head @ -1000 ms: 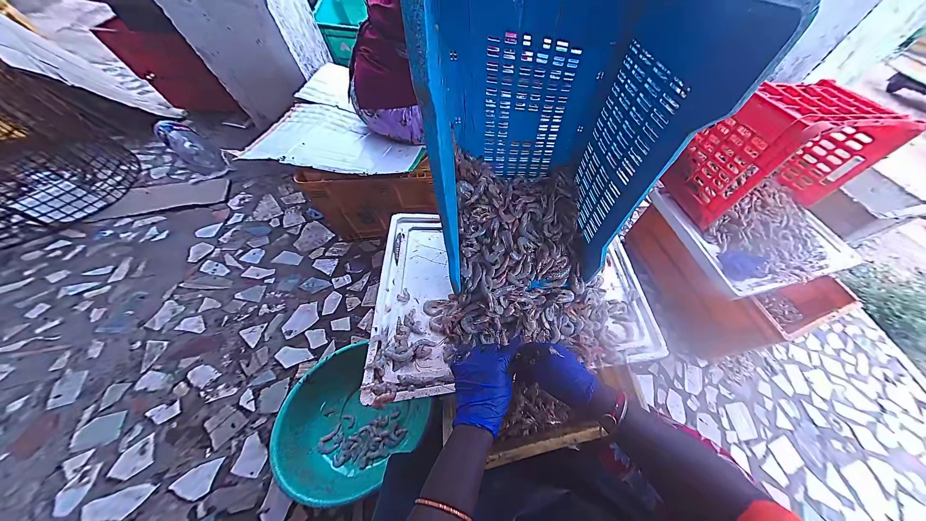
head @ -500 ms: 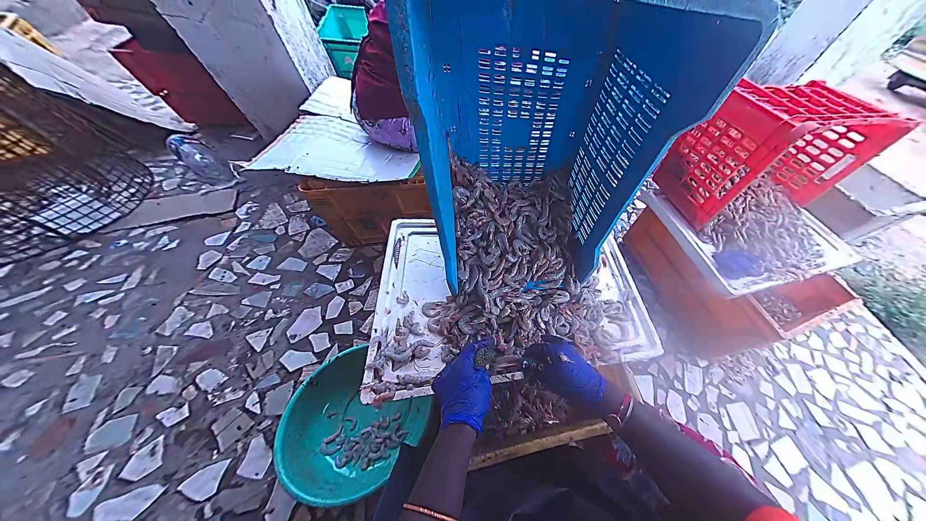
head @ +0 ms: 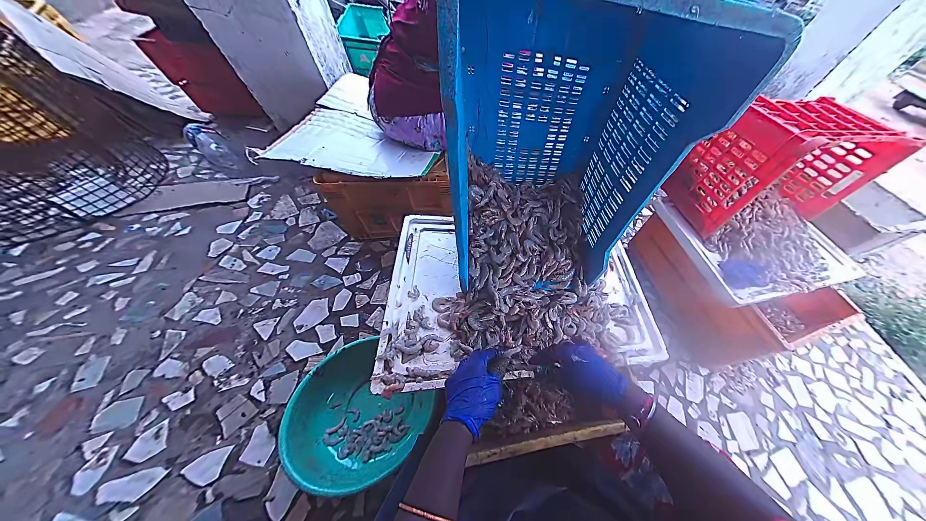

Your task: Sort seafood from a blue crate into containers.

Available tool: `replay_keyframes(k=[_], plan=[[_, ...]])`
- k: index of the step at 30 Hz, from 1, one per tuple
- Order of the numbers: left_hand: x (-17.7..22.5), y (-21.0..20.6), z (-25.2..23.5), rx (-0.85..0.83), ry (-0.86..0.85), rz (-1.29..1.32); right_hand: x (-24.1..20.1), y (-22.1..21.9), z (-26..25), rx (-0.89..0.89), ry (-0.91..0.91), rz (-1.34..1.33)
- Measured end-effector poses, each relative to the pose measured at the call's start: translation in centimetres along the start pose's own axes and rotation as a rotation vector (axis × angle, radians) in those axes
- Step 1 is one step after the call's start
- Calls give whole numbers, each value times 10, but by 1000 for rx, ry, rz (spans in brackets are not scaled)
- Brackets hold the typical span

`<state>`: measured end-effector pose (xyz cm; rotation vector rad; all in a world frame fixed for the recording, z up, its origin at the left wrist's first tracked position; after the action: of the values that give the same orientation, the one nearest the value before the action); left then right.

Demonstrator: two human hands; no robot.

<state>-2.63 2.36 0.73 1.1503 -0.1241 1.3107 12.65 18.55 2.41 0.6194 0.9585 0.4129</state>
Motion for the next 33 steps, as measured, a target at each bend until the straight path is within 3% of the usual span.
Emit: replay_keyframes(k=[1,4,7,9,11,13,15,19,23,27,29,31,33], plan=[[-2,-2,0,4,-47,141,1,-4,-4,9,-4,168],[3,-20,4,39,-195,663,-12,-26,-7,179,52,182],[13,-22,16,70,-76,865,-10,-55,-11,503,272,278],[10,-19,18,113,15,883,-5,-63,-11,541,344,267],[2,-4,22,153,82,712,-5,-60,-4,409,251,271],[-16,24,23,165,197,113,-9,-46,-9,188,55,470],[-39,46,26,138,385,-402,-7,-39,-24,190,-31,550],[-63,50,17,129,519,-631,-11,-45,-65,222,-60,608],[-36,35,4,188,381,-625,-20,-51,-74,161,-144,606],[-1,7,-6,215,-21,-470,-20,-36,-45,239,-105,517],[11,-9,-8,200,-195,-357,-25,-28,-30,160,-129,320],[17,-23,-9,201,-239,-280,-24,-21,-22,50,-174,-1],[20,-29,-8,218,-233,-355,-21,-19,-20,8,-194,-113]])
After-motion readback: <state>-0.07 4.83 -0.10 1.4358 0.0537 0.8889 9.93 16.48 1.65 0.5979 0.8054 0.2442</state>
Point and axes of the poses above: each hand's wrist, its own z-axis away from the middle knuckle, its own y-axis out of the back of the hand, x = y × z, the point moved 1 cm from there along -z, towards the middle knuckle, and after that the axes turned 2 degrees about -x, right-handed, at the moved point
